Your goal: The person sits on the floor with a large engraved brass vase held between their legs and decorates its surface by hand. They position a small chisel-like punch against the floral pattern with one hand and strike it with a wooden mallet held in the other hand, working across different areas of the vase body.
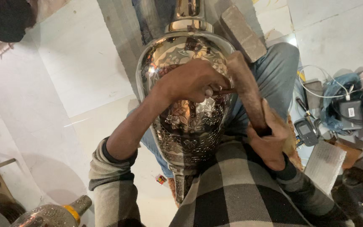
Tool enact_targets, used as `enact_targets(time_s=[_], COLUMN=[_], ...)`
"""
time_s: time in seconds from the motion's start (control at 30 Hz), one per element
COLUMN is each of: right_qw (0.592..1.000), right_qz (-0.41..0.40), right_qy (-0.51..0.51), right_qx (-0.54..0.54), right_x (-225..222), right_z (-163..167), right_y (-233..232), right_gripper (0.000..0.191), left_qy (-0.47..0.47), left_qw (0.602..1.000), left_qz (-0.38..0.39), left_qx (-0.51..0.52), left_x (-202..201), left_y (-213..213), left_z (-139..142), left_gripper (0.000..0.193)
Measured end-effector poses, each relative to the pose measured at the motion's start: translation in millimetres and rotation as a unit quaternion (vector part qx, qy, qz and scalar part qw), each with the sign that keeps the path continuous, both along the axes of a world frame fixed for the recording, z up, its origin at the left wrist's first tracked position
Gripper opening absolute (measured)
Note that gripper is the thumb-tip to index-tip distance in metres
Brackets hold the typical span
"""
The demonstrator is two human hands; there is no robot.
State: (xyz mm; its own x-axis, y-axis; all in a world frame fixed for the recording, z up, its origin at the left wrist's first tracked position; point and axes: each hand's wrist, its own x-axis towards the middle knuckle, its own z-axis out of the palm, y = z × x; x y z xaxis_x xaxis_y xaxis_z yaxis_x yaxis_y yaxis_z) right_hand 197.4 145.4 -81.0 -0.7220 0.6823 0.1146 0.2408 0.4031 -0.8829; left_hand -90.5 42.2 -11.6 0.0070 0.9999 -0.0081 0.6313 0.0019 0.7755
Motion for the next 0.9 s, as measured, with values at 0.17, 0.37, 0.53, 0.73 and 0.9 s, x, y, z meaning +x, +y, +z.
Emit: enact_targets(time_s=[0.17,0.37,0.53,0.73,0.9], right_qw=[0.994,0.975,0.991,0.963,0.94], right_qz=[0.079,-0.025,0.13,0.097,0.081], right_qy=[0.035,0.102,0.01,0.095,0.125], right_qx=[0.066,-0.196,0.026,-0.233,-0.308], right_x=[-1.5,-19.7,-34.6,-37.4,-58.1], right_z=[5.9,52.4,75.0,66.8,97.3], right_y=[10.7,30.4,63.5,58.1,69.0], right_gripper=[0.069,0.065,0.071,0.059,0.048], left_qy=[0.024,-0.012,-0.034,0.017,-0.014], left_qw=[1.0,0.983,0.979,0.953,0.954], left_qz=[0.002,0.18,0.199,0.286,0.289], left_qx=[-0.012,0.023,0.028,0.096,0.075], left_x=[3.4,21.4,17.7,39.5,37.2], left_y=[2.7,-22.5,-27.0,-39.8,-39.3], left_z=[0.2,15.3,11.4,6.7,5.7], left_gripper=[0.052,0.053,0.045,0.06,0.059])
